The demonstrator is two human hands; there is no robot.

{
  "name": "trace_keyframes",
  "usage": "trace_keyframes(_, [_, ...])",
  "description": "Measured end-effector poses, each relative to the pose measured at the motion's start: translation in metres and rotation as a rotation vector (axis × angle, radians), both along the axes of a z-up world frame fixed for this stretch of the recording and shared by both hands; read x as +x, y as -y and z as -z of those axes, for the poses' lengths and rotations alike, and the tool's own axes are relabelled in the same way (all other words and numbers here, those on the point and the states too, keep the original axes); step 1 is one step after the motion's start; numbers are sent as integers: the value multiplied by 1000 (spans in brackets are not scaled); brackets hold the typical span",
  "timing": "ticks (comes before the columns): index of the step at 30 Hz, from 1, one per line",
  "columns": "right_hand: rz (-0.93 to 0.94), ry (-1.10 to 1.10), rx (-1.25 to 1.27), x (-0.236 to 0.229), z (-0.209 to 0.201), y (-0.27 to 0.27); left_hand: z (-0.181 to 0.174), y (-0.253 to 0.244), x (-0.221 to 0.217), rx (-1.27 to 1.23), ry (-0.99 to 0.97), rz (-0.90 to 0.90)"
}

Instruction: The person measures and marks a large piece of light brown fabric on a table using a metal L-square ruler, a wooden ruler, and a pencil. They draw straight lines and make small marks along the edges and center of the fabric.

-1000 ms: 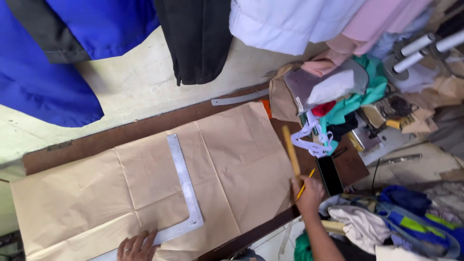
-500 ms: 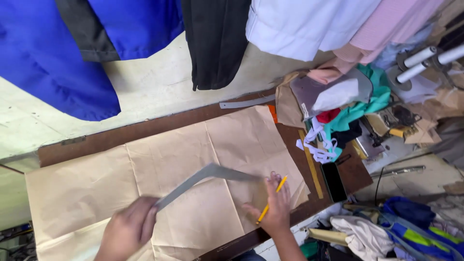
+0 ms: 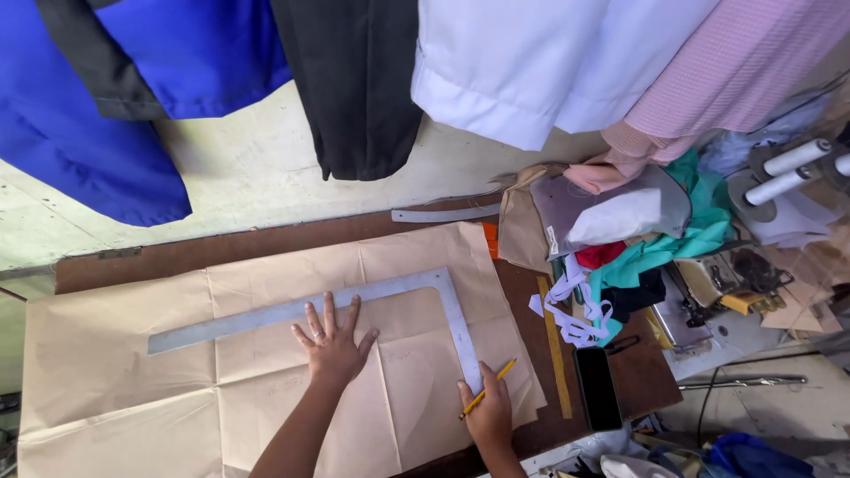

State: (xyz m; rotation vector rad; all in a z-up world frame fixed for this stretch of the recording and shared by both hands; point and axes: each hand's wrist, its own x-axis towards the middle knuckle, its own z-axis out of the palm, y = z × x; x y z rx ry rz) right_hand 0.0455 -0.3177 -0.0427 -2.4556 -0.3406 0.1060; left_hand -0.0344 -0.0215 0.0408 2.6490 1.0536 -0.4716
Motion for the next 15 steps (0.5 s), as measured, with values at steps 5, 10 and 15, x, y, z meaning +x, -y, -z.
trace_keyframes(5, [-149, 252, -144, 17, 16, 23, -1, 10, 8, 29, -153, 36])
trace_keyframes(10, [-239, 288, -41, 22, 25, 36, 23, 11, 9, 151, -99, 38])
trace_keyframes(15, [-235, 266, -8, 23, 23, 38, -2, 11, 16, 83, -167, 92])
